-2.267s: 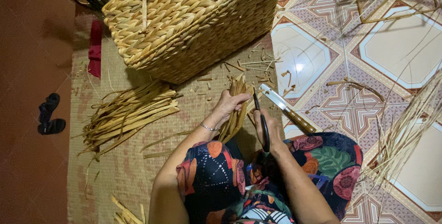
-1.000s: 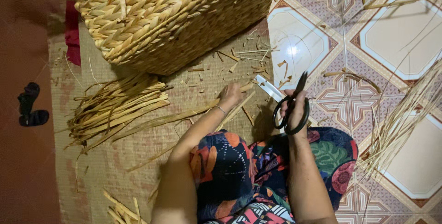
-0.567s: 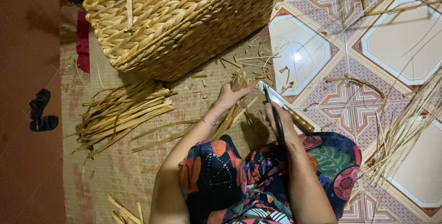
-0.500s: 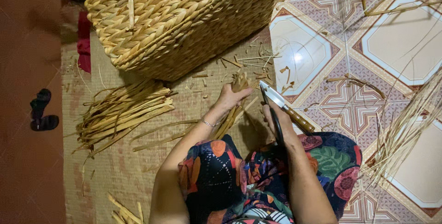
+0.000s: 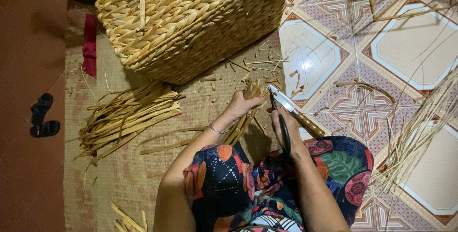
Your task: The person sits on a mat and uses shears to cut long dried plant strips into shorter pieces. They gather the cut pieces into a bundle and continue trimming the ends to even them out.
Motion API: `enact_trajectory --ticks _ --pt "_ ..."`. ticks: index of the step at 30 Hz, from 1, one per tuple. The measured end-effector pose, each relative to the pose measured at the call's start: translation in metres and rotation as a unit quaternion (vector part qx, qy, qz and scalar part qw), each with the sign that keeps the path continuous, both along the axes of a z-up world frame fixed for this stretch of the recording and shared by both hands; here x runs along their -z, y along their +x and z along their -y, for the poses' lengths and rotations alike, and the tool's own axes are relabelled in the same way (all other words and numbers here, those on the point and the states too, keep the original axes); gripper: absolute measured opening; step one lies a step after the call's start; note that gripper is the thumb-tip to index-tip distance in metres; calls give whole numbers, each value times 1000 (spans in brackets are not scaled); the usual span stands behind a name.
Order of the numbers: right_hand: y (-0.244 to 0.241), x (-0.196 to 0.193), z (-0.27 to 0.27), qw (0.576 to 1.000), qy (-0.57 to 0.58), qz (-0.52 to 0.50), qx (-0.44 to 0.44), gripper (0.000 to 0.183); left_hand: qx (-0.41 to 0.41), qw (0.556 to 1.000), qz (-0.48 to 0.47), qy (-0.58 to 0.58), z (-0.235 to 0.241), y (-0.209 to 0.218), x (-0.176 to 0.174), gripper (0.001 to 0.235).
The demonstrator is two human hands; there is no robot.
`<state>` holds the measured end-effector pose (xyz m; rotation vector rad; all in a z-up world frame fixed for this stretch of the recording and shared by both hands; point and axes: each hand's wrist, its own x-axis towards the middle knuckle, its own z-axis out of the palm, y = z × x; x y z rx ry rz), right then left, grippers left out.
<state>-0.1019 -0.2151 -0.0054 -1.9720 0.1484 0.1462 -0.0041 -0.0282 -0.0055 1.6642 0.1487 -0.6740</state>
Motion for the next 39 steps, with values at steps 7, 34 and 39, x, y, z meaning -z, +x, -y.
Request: enact_trajectory --ticks 7,34,39 --pt "-3 15 -7 982 162 -24 94 49 36 999 -6 35 -6 2 11 25" --pt "14 22 31 943 261 -112 174 64 71 988 -34 133 -17 28 78 25" --pt "3 16 10 964 244 -89 56 52 29 999 8 43 -27 19 2 26"
